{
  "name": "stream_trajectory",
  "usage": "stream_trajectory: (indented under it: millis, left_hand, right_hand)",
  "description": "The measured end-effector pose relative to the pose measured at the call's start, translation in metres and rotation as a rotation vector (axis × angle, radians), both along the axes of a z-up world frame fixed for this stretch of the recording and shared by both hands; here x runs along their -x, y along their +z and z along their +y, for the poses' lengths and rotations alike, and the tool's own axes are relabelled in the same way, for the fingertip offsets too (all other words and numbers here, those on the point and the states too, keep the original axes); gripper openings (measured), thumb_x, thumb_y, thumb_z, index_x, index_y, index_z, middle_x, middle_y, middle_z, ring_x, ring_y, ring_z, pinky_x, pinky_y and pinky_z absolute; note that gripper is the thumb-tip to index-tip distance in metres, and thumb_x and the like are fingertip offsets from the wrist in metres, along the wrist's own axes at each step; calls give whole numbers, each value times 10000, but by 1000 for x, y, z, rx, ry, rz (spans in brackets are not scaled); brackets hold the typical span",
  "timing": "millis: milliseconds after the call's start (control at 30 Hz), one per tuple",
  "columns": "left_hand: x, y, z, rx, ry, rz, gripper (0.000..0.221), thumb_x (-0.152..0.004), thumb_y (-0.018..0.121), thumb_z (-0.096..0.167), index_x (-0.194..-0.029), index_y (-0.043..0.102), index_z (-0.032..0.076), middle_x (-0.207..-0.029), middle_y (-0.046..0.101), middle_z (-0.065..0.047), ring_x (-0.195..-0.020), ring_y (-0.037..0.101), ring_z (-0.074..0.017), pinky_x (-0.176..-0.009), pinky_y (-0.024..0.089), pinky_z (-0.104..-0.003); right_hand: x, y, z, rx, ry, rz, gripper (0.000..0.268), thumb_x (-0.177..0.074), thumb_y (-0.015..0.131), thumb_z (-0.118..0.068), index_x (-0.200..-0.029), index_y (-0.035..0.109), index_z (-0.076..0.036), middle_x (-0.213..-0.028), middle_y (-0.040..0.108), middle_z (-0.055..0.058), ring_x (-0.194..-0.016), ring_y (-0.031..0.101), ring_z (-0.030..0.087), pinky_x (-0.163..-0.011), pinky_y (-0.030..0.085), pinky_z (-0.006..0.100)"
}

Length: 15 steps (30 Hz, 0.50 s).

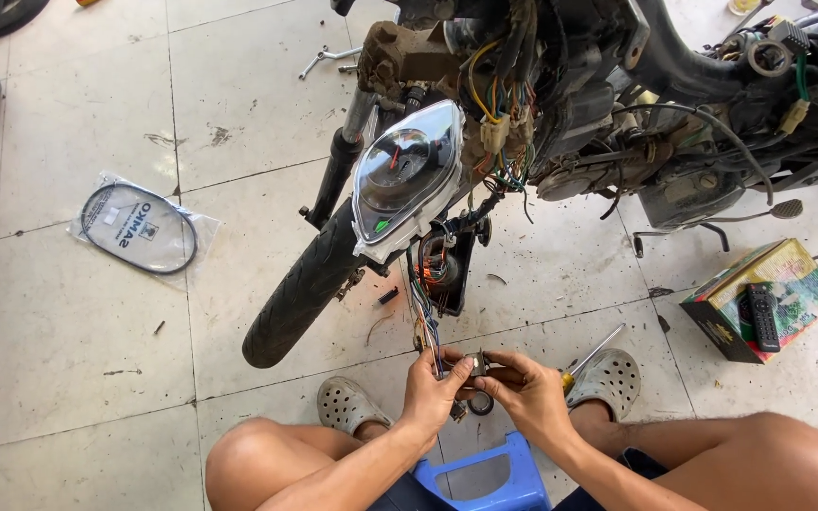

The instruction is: Connecting and testing electrical wiring on the front assembly of a motorcycle in a repair shop.

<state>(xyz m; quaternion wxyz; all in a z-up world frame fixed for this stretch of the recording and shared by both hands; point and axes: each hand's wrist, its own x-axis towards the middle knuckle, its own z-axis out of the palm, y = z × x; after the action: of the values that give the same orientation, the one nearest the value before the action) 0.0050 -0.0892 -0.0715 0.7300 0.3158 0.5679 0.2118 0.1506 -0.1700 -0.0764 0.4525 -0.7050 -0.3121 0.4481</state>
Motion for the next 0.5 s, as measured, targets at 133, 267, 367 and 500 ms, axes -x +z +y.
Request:
stream_trajectory:
  millis: [133, 267, 367, 500]
  left_hand:
    - [0, 9, 0, 55, -5, -46, 332, -860, 833, 135, -1073, 591, 57, -880, 712, -145, -574, 716, -252, -566, 627, -340]
    - [2, 9, 0, 49, -10, -70, 300, -874, 823, 114, -1062, 593, 67, -833, 703, -138, -564, 702, -248, -584, 623, -366]
    - [3, 7, 0, 49, -43, -92, 330, -894, 801, 128, -1163, 613, 87, -760, 716, -133, -553, 686, -225, -570, 589, -346]
    - [2, 5, 0, 64, -33, -125, 304, -891, 805, 121, -1133, 626, 77, -760, 712, -132, -547, 682, -234, -556, 589, -351]
  right_hand:
    - [-1, -1, 2, -8, 5, 25, 376, -726, 888, -101, -1084, 788, -40, -909, 876, 128, -840, 861, 188, -754, 745, 323]
    - [-2, -3, 1, -15, 36, 13, 439, -721, 894, -118, -1137, 773, -46, -956, 869, 111, -880, 854, 184, -789, 743, 321]
    - [-2, -1, 2, -80, 43, 0, 431, -717, 895, -108, -1124, 766, -51, -1042, 839, 85, -908, 842, 188, -790, 744, 326]
    - [-2, 12, 4, -142, 67, -33, 383, -742, 868, -148, -1097, 766, -47, -1286, 749, 119, -966, 829, 224, -826, 738, 339]
